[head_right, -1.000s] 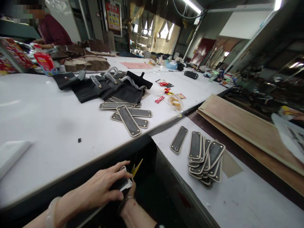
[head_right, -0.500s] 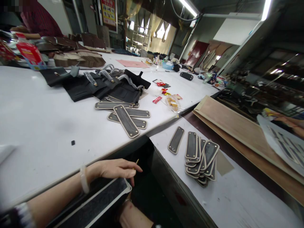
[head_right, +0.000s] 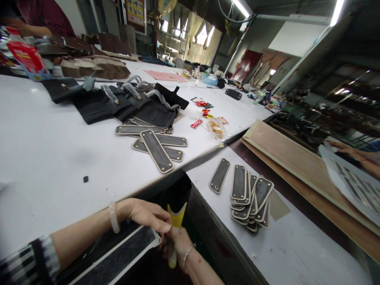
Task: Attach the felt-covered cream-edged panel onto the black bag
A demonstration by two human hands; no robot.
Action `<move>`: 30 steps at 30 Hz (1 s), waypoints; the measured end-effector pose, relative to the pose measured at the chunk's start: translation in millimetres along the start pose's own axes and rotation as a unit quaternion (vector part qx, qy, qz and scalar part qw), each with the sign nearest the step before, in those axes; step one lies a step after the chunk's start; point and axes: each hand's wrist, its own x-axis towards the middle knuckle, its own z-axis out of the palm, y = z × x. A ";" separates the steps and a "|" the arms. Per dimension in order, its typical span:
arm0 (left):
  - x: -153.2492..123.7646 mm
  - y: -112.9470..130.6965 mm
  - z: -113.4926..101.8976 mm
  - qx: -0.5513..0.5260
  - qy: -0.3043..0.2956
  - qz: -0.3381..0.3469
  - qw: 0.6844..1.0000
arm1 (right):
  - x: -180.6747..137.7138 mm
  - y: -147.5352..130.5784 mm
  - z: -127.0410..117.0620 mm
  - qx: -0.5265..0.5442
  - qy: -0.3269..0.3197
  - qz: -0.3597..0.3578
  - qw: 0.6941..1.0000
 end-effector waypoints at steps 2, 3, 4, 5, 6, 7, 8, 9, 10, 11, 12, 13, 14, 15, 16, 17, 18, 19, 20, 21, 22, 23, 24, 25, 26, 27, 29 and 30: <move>4.4 -4.9 -1.0 -0.024 -0.022 -0.009 0.999 | -17.2 0.1 -32.4 -0.023 0.024 0.006 0.999; 6.6 -7.2 -1.2 -0.038 -0.033 -0.014 0.999 | -29.1 -3.0 -50.1 -0.036 0.024 0.006 0.999; 8.6 -9.1 -1.3 -0.051 -0.044 -0.019 0.998 | -42.3 -8.2 -66.8 -0.048 0.008 0.009 0.999; 10.4 -10.7 -1.4 -0.064 -0.052 -0.023 0.996 | -55.9 -15.3 -81.0 -0.061 -0.018 0.015 0.998; 11.9 -12.0 -1.4 -0.074 -0.056 -0.027 0.995 | -69.0 -23.7 -91.4 -0.072 -0.043 0.021 0.996; 13.0 -13.0 -1.4 -0.083 -0.057 -0.031 0.994 | -80.8 -33.0 -97.4 -0.080 -0.069 0.031 0.994; 13.9 -13.6 -1.3 -0.090 -0.058 -0.034 0.994 | -90.7 -42.6 -98.9 -0.091 -0.097 0.044 0.990; 14.4 -14.0 -1.1 -0.095 -0.057 -0.037 0.993 | -98.3 -51.8 -96.0 -0.103 -0.123 0.055 0.986; 14.6 -14.1 -0.8 -0.098 -0.055 -0.039 0.993 | -103.5 -60.2 -89.8 -0.115 -0.146 0.067 0.980; 14.4 -14.0 -0.4 -0.100 -0.052 -0.040 0.993 | -106.6 -67.5 -81.3 -0.129 -0.164 0.077 0.975; 13.9 -13.7 0.0 -0.099 -0.048 -0.040 0.993 | -107.7 -73.3 -71.7 -0.144 -0.175 0.083 0.970; 13.2 -13.3 0.4 -0.098 -0.044 -0.040 0.993 | -107.3 -77.7 -62.2 -0.162 -0.178 0.085 0.967; 12.2 -12.8 0.8 -0.096 -0.040 -0.040 0.994 | -105.7 -80.6 -53.7 -0.183 -0.173 0.082 0.964; 11.1 -12.1 1.1 -0.095 -0.035 -0.042 0.994 | -103.4 -82.4 -46.7 -0.204 -0.164 0.074 0.962; 9.9 -11.3 1.2 -0.094 -0.030 -0.044 0.994 | -100.7 -83.3 -41.4 -0.225 -0.155 0.063 0.960; 8.6 -10.5 1.0 -0.090 -0.024 -0.048 0.994 | -97.9 -83.7 -37.7 -0.243 -0.148 0.050 0.957; 7.4 -9.6 0.7 -0.079 -0.014 -0.053 0.995 | -95.4 -84.0 -35.3 -0.257 -0.142 0.040 0.955; 6.2 -8.8 0.1 -0.058 -0.003 -0.059 0.997 | -93.2 -84.5 -33.8 -0.265 -0.140 0.034 0.953; 5.2 -8.1 -0.6 -0.026 0.009 -0.065 0.997 | -91.5 -85.3 -32.9 -0.268 -0.139 0.030 0.953; 4.4 -7.5 -1.4 0.011 0.021 -0.069 0.997 | -90.2 -86.3 -32.2 -0.271 -0.137 0.026 0.952; 3.8 -7.1 -2.1 0.045 0.032 -0.071 0.996 | -89.3 -87.5 -31.6 -0.274 -0.135 0.025 0.952; 3.5 -7.1 -2.7 0.073 0.040 -0.070 0.994 | -88.7 -88.7 -31.1 -0.276 -0.134 0.025 0.951; 3.3 -7.2 -3.2 0.091 0.045 -0.067 0.993 | -88.2 -89.6 -30.6 -0.278 -0.133 0.024 0.951; 3.3 -7.7 -3.6 0.101 0.050 -0.063 0.992 | -87.7 -90.2 -30.1 -0.279 -0.133 0.022 0.951; 3.4 -8.3 -3.8 0.106 0.053 -0.059 0.991 | -87.3 -90.3 -29.8 -0.279 -0.133 0.021 0.951; 3.6 -9.1 -3.9 0.109 0.052 -0.056 0.991 | -86.8 -90.0 -29.6 -0.276 -0.134 0.021 0.952; 4.1 -10.8 -3.8 0.111 0.050 -0.050 0.991 | -86.0 -88.7 -29.3 -0.265 -0.133 0.025 0.955; 4.2 -11.5 -3.7 0.109 0.048 -0.046 0.992 | -85.8 -88.0 -29.2 -0.261 -0.133 0.030 0.956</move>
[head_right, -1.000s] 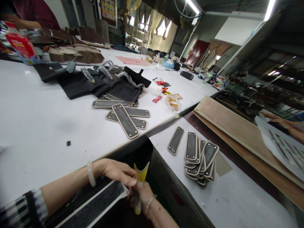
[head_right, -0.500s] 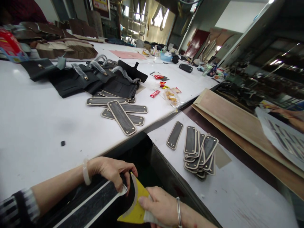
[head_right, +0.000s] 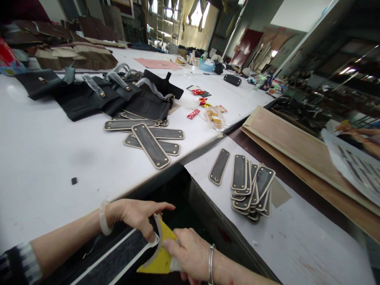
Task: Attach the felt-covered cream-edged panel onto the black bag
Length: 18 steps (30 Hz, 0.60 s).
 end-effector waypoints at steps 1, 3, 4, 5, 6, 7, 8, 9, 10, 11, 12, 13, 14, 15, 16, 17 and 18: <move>0.0 -0.4 0.3 -0.004 0.001 0.003 1.000 | 0.2 0.3 0.4 0.004 -0.001 0.006 1.000; -0.4 -0.5 0.7 -0.007 0.008 0.007 1.000 | -0.1 -0.1 1.2 0.010 -0.003 0.013 1.000; -0.9 -0.2 0.9 -0.006 0.012 0.008 1.000 | -0.5 -0.9 1.6 0.013 -0.006 0.015 1.000; -1.3 0.2 1.0 -0.003 0.016 0.008 1.000 | -1.0 -1.8 1.9 0.013 -0.007 0.014 1.000; -1.8 0.8 1.1 -0.001 0.019 0.008 1.000 | -1.3 -2.9 2.1 0.014 -0.010 0.013 1.000; -2.2 1.3 1.2 0.000 0.021 0.009 1.000 | -1.5 -3.9 2.4 0.014 -0.011 0.014 1.000; -2.4 1.7 1.4 -0.001 0.022 0.010 1.000 | -1.5 -4.8 2.5 0.012 -0.013 0.015 1.000; -2.5 1.9 1.5 -0.004 0.024 0.011 1.000 | -1.2 -5.6 2.7 0.009 -0.013 0.019 1.000; -2.5 2.0 1.7 -0.006 0.025 0.011 1.000 | -0.8 -6.0 2.9 0.007 -0.014 0.023 1.000; -2.3 1.8 1.9 -0.008 0.026 0.011 1.000 | -0.3 -6.3 3.1 0.006 -0.014 0.027 1.000; -2.1 1.4 2.1 -0.010 0.026 0.011 1.000 | 0.2 -6.3 3.4 0.006 -0.015 0.031 0.999; -1.9 0.9 2.3 -0.012 0.027 0.011 1.000 | 0.6 -6.2 3.8 0.005 -0.015 0.033 0.999; -1.7 0.3 2.5 -0.015 0.027 0.011 0.999 | 0.8 -6.1 4.3 0.004 -0.015 0.035 0.999; -1.5 -0.3 2.7 -0.020 0.027 0.012 0.999 | 0.8 -6.0 5.0 0.003 -0.014 0.037 0.999; -1.4 -0.9 3.0 -0.025 0.028 0.013 0.999 | 0.6 -5.9 5.8 0.001 -0.014 0.040 0.999; -1.4 -1.4 3.2 -0.030 0.029 0.014 0.999 | 0.3 -6.0 6.7 -0.001 -0.013 0.043 0.999; -1.4 -1.9 3.3 -0.034 0.031 0.015 0.999 | 0.1 -6.1 7.6 -0.002 -0.010 0.047 0.999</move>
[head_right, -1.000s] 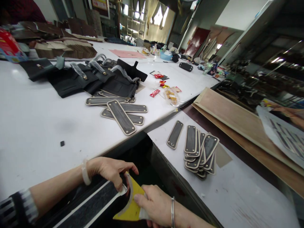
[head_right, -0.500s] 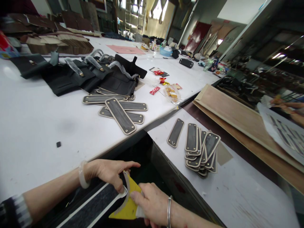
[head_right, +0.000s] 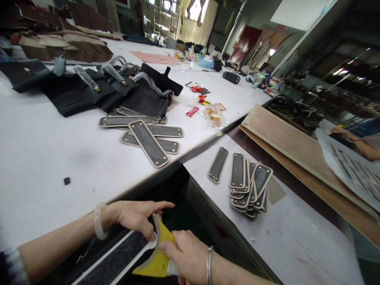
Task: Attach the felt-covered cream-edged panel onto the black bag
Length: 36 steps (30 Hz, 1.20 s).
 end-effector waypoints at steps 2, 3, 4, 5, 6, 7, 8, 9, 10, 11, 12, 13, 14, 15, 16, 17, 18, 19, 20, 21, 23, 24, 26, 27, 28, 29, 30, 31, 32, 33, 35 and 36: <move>-0.2 -0.5 0.3 -0.008 0.001 -0.001 1.000 | -0.2 -0.9 1.8 0.002 0.007 0.004 1.000; -0.3 -0.6 0.4 -0.012 0.001 -0.002 1.000 | 0.0 -1.6 2.7 0.004 0.011 0.005 1.000; -0.5 -0.6 0.5 -0.017 -0.001 -0.003 1.000 | 0.3 -2.5 3.4 0.006 0.015 0.005 1.000; -0.6 -0.5 0.6 -0.023 -0.003 -0.004 1.000 | 0.7 -3.7 4.2 0.009 0.020 0.005 1.000; -0.7 -0.3 0.6 -0.028 -0.005 -0.004 1.000 | 1.2 -4.8 5.1 0.012 0.024 0.005 1.000; -0.8 -0.3 0.8 -0.033 -0.007 -0.004 0.999 | 1.7 -5.9 6.1 0.015 0.030 0.005 0.999; -0.8 -0.3 0.9 -0.038 -0.009 -0.004 0.999 | 2.2 -6.7 7.3 0.018 0.036 0.005 0.999; -0.8 -0.5 1.1 -0.042 -0.009 -0.004 0.999 | 2.7 -7.1 8.9 0.019 0.042 0.004 0.999; -0.6 -0.8 1.3 -0.046 -0.009 -0.005 0.999 | 3.4 -6.7 10.8 0.020 0.048 0.000 0.999; -0.3 -1.2 1.5 -0.049 -0.008 -0.007 0.999 | 4.2 -5.7 13.1 0.022 0.056 -0.006 0.998; 0.0 -1.7 1.8 -0.055 -0.007 -0.008 0.998 | 5.2 -3.9 15.6 0.026 0.064 -0.016 0.998; 0.4 -2.3 2.1 -0.062 -0.007 -0.009 0.998 | 6.5 -1.6 18.2 0.032 0.072 -0.029 0.996; 0.8 -2.7 2.4 -0.071 -0.008 -0.009 0.997 | 8.0 1.1 20.9 0.039 0.080 -0.045 0.995; 1.1 -3.1 2.7 -0.080 -0.011 -0.010 0.997 | 9.6 3.8 23.3 0.046 0.088 -0.063 0.993; 1.4 -3.4 2.9 -0.089 -0.013 -0.011 0.996 | 11.1 6.2 25.4 0.053 0.095 -0.080 0.991; 1.5 -3.6 3.1 -0.097 -0.013 -0.011 0.995 | 12.3 7.8 26.9 0.058 0.098 -0.091 0.989; 1.6 -3.6 3.4 -0.102 -0.012 -0.013 0.995 | 13.0 8.5 28.0 0.062 0.099 -0.093 0.989; 1.7 -3.7 3.6 -0.106 -0.010 -0.016 0.994 | 13.2 8.4 28.4 0.064 0.096 -0.089 0.989; 1.6 -3.9 3.9 -0.111 -0.008 -0.017 0.994 | 13.0 7.4 28.4 0.065 0.091 -0.081 0.990; 1.6 -4.3 4.2 -0.116 -0.007 -0.018 0.993 | 12.4 5.8 28.0 0.064 0.085 -0.072 0.992; 1.7 -5.7 5.1 -0.126 -0.006 -0.012 0.992 | 10.6 2.2 26.4 0.058 0.075 -0.057 0.994; 1.9 -6.7 5.6 -0.129 -0.005 -0.009 0.992 | 9.7 0.7 25.5 0.053 0.073 -0.054 0.994; 2.3 -8.9 6.8 -0.131 0.000 -0.002 0.991 | 8.4 -1.1 23.3 0.045 0.072 -0.042 0.996; 2.5 -10.0 7.3 -0.134 0.001 0.000 0.991 | 7.9 -1.4 22.1 0.041 0.069 -0.034 0.996; 2.6 -11.0 7.8 -0.137 0.001 0.002 0.991 | 7.6 -1.5 20.8 0.038 0.065 -0.026 0.997; 2.6 -11.7 8.1 -0.141 -0.002 0.004 0.990 | 7.4 -1.5 19.4 0.034 0.058 -0.019 0.998; 2.6 -12.1 8.2 -0.145 -0.004 0.006 0.989 | 7.3 -1.4 17.9 0.031 0.051 -0.013 0.998; 2.4 -12.3 8.3 -0.146 -0.006 0.008 0.989 | 7.3 -1.4 16.3 0.026 0.042 -0.008 0.999; 2.2 -12.3 8.2 -0.146 -0.006 0.009 0.989 | 7.5 -1.4 14.9 0.022 0.034 -0.003 0.999; 1.9 -12.1 8.1 -0.145 -0.004 0.009 0.989 | 7.7 -1.6 13.6 0.019 0.028 0.000 0.999; 1.5 -11.6 7.9 -0.146 -0.001 0.009 0.989 | 8.1 -2.4 12.3 0.016 0.020 0.008 1.000; 1.5 -11.5 7.9 -0.149 0.000 0.008 0.989 | 8.2 -3.2 12.5 0.016 0.019 0.010 1.000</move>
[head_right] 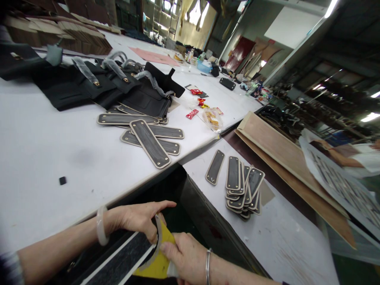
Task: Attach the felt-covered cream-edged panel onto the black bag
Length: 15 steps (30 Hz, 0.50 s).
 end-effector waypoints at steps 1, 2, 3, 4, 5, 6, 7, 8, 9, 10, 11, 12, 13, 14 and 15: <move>0.1 -0.1 0.1 -0.002 0.001 -0.001 1.000 | -0.1 -1.1 0.7 -0.001 0.001 0.001 1.000; 0.4 -0.3 0.2 -0.006 0.001 -0.002 1.000 | -0.5 -2.4 1.8 0.000 0.005 0.002 1.000; 0.8 -0.7 0.3 -0.010 0.003 -0.002 1.000 | -1.0 -4.0 3.0 0.002 0.014 0.003 1.000; 1.1 -1.1 0.4 -0.016 0.005 -0.001 1.000 | -1.7 -5.5 4.3 0.005 0.022 0.005 1.000; 1.5 -1.5 0.5 -0.022 0.006 0.000 1.000 | -2.4 -7.0 5.2 0.011 0.029 0.007 0.999; 1.7 -1.6 0.6 -0.029 0.008 0.002 1.000 | -3.1 -8.2 5.7 0.018 0.035 0.008 0.999; 1.8 -1.4 0.7 -0.035 0.010 0.003 0.999 | -3.5 -9.0 5.5 0.024 0.036 0.009 0.999; 1.8 -1.0 0.9 -0.042 0.010 0.004 0.999 | -3.7 -9.4 4.7 0.028 0.033 0.009 0.999; 1.7 -0.3 1.1 -0.048 0.008 0.004 0.999 | -3.7 -9.4 3.4 0.028 0.024 0.008 0.999; 1.5 0.6 1.4 -0.054 0.007 0.003 0.999 | -3.3 -9.2 1.7 0.026 0.013 0.006 1.000; 1.2 1.4 1.8 -0.060 0.007 0.002 0.998 | -2.6 -8.8 0.1 0.024 0.004 0.004 1.000; 0.9 2.1 2.2 -0.065 0.008 0.002 0.998 | -1.6 -8.5 -1.3 0.021 -0.005 0.001 1.000; 0.7 2.4 2.5 -0.071 0.008 0.000 0.997 | -0.3 -8.2 -2.1 0.018 -0.009 -0.002 1.000; 0.6 2.4 2.7 -0.078 0.009 -0.003 0.997 | 1.1 -8.1 -2.3 0.015 -0.010 -0.004 1.000; 0.5 2.1 2.6 -0.085 0.010 -0.004 0.996 | 2.5 -8.1 -1.7 0.012 -0.007 -0.004 1.000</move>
